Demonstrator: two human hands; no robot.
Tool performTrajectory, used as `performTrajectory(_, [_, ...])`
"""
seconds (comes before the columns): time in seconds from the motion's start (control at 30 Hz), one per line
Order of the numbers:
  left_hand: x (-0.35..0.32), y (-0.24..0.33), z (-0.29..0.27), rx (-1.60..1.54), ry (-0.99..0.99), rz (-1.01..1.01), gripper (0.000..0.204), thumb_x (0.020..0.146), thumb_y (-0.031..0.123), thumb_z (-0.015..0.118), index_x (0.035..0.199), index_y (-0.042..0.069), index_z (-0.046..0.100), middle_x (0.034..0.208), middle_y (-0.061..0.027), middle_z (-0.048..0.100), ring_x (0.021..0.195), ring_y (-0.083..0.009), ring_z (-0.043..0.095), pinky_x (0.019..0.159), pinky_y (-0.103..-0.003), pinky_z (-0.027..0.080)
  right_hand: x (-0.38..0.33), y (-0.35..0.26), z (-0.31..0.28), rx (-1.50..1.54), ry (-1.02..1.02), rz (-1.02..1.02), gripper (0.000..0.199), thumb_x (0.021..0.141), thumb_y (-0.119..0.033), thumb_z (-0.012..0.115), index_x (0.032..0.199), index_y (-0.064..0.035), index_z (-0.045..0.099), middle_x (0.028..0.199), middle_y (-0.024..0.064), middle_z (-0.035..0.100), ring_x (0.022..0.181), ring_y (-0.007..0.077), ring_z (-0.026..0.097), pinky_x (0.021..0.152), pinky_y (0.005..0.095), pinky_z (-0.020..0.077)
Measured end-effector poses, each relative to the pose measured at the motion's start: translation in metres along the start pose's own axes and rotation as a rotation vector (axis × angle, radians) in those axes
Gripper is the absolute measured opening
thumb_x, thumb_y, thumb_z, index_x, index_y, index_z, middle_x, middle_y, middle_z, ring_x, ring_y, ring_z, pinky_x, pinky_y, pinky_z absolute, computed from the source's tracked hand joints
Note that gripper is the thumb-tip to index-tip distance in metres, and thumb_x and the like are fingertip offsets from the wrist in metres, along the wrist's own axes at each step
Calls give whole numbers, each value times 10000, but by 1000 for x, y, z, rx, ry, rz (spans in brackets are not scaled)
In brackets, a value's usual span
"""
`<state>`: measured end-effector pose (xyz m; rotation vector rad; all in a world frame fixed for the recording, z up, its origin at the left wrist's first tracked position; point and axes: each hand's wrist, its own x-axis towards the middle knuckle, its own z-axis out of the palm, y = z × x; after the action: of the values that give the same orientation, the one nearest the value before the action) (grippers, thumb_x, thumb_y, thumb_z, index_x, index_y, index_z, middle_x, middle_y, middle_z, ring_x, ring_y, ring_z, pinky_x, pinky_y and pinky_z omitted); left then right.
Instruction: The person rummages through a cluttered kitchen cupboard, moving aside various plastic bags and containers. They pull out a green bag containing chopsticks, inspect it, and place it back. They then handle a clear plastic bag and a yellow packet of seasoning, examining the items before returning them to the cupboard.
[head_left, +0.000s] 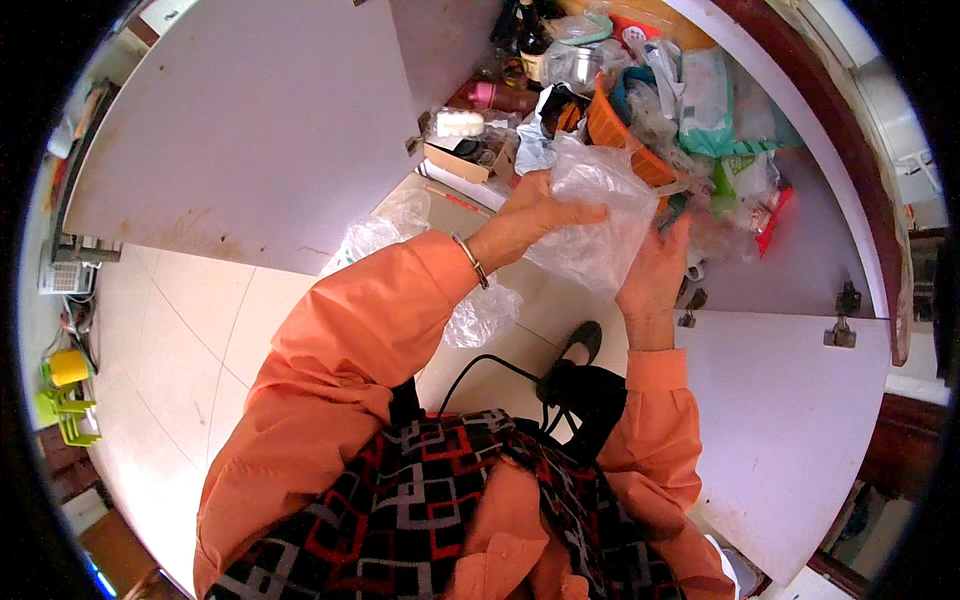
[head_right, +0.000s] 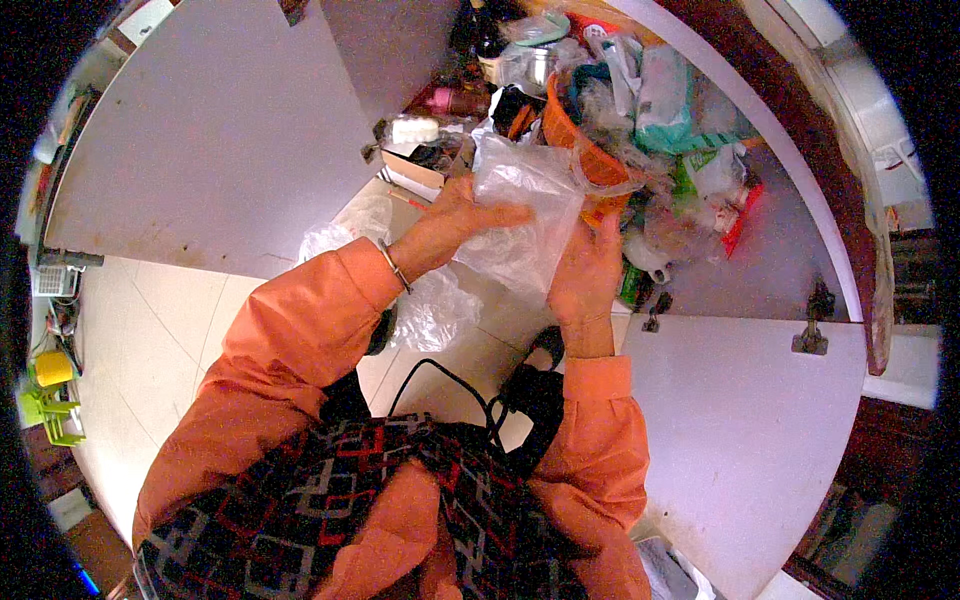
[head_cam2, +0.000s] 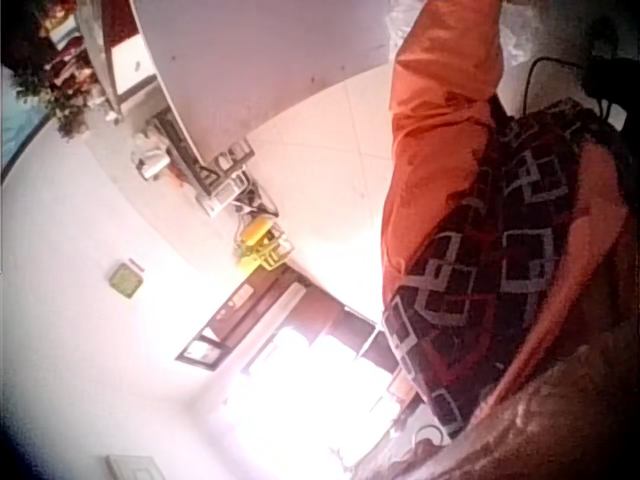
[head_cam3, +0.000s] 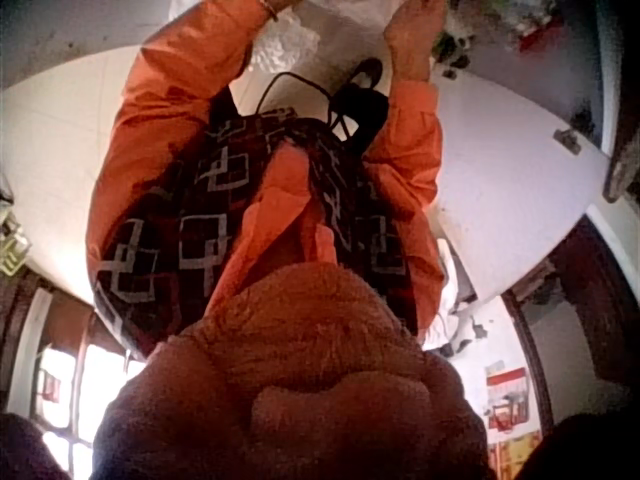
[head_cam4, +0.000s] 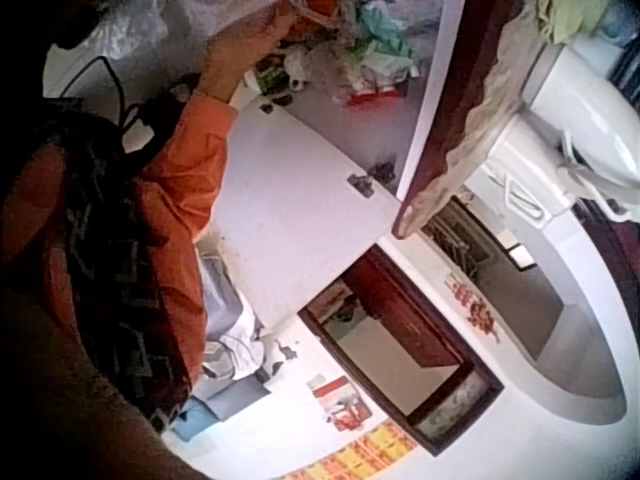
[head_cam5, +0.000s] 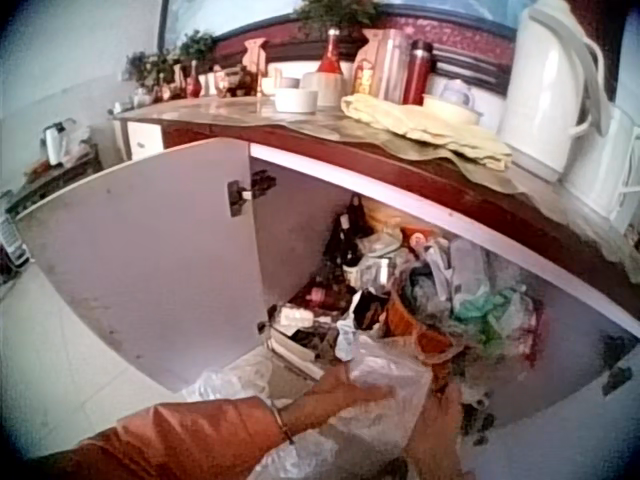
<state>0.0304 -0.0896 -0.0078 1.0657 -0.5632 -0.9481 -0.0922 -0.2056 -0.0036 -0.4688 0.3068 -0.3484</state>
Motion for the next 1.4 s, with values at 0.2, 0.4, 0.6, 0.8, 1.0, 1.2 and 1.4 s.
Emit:
performTrajectory(0.2, [5,-6,-1,-28,88,89,317,730,144,688,992,0,582,933,-46,614,821,-100,565,731,-256,459,-1,4,18,-962,71,-232,658,659,-84,676,1250,-43,392,1192,79,491,1102,221,461,944,330,359])
performTrajectory(0.4, [2,-6,-5,148,-147,-90,338,730,185,689,996,-1,596,929,-30,616,827,-93,559,761,-227,435,-3,-9,27,-720,160,-162,694,631,-67,685,1262,-35,397,1193,109,485,1067,209,493,911,309,394])
performTrajectory(0.6, [-3,7,-1,158,-221,-158,356,729,197,695,1012,4,596,941,-29,615,826,-79,556,756,-216,432,-6,-19,7,-765,78,39,667,629,-92,679,1247,-49,433,1246,104,447,1115,212,455,929,313,377])
performTrajectory(0.8, [-7,15,0,197,-252,-204,392,728,214,701,1037,11,568,976,-32,594,868,-92,534,775,-224,416,-6,-19,15,-931,-70,-197,617,642,-110,684,1219,-59,471,1151,77,523,1041,195,504,898,284,390])
performTrajectory(1.0, [2,-7,-3,266,-244,-112,436,688,257,731,1007,3,576,970,-65,596,867,-124,543,775,-249,419,-14,-11,16,-788,149,-146,491,676,-95,669,1141,-59,517,1089,69,540,968,189,533,841,285,420])
performTrajectory(1.2, [25,-27,-32,857,399,247,561,620,382,753,960,-30,584,900,-136,608,818,-221,590,690,-298,455,3,-21,-14,-1472,285,-905,275,720,-41,637,989,-38,578,945,63,594,893,164,550,756,302,447])
performTrajectory(1.4, [-4,11,0,-297,-223,-350,367,821,337,602,1028,45,523,874,-43,584,806,-149,577,708,-290,465,-1,5,5,-1891,140,-1164,224,760,-15,603,979,-30,557,867,51,586,850,132,548,746,291,443])
